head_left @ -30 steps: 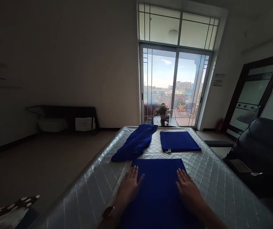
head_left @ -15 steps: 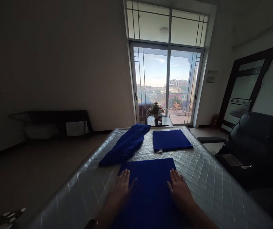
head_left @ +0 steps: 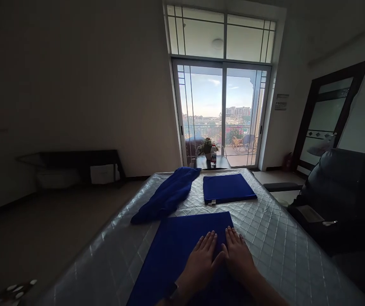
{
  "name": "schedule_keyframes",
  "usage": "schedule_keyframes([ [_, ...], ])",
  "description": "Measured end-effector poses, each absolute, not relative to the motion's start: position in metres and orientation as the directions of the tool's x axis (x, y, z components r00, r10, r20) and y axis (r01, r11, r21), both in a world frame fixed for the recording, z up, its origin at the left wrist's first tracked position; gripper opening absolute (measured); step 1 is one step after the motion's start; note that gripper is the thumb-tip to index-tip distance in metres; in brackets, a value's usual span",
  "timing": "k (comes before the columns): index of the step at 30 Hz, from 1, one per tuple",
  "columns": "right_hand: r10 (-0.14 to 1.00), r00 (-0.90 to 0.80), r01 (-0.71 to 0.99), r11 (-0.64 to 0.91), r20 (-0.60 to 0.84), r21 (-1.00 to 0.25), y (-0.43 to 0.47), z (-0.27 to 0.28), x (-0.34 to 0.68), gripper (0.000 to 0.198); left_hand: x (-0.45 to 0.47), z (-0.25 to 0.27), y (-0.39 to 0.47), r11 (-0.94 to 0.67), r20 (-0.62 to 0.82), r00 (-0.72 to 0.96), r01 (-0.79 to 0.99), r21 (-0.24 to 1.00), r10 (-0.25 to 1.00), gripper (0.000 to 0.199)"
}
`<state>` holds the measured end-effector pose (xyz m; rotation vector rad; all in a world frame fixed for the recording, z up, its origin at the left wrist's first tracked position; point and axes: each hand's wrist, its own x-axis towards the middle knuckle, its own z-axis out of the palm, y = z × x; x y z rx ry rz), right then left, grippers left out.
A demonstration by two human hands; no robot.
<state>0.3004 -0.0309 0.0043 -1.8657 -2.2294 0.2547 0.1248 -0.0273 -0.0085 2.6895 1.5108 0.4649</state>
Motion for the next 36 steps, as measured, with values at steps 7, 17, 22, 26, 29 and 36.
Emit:
schedule_keyframes([
  [7, 0.991, -0.135, 0.936, 0.135, 0.023, -0.324, -0.034, 0.014, 0.298, 0.065, 0.021, -0.004, -0.043, -0.2, 0.114, 0.179, 0.959, 0.202, 0.977, 0.066],
  [17, 0.99, -0.138, 0.947, 0.136, 0.014, -0.29, -0.037, 0.017, 0.294, 0.068, -0.008, 0.009, -0.065, -0.078, 0.1, 0.056, 0.971, 0.226, 0.993, 0.075],
  [22, 0.989, -0.142, 0.949, 0.146, 0.035, -0.279, -0.037, 0.014, 0.293, 0.066, -0.01, 0.008, -0.064, -0.072, 0.11, 0.047, 0.969, 0.237, 0.993, 0.08],
  [26, 0.989, -0.14, 0.959, 0.149, 0.057, -0.242, -0.038, 0.015, 0.291, 0.065, -0.012, 0.01, -0.066, -0.091, 0.098, 0.068, 0.963, 0.254, 0.993, 0.084],
  [29, 0.983, -0.15, 0.966, 0.168, 0.103, -0.196, -0.041, 0.02, 0.288, 0.063, -0.012, 0.012, -0.068, -0.096, 0.106, 0.07, 0.96, 0.264, 0.992, 0.085],
  [36, 0.972, -0.19, 0.955, 0.215, 0.137, -0.203, -0.073, 0.019, 0.285, 0.061, -0.015, 0.01, -0.066, -0.091, 0.099, 0.067, 0.961, 0.261, 0.993, 0.085],
])
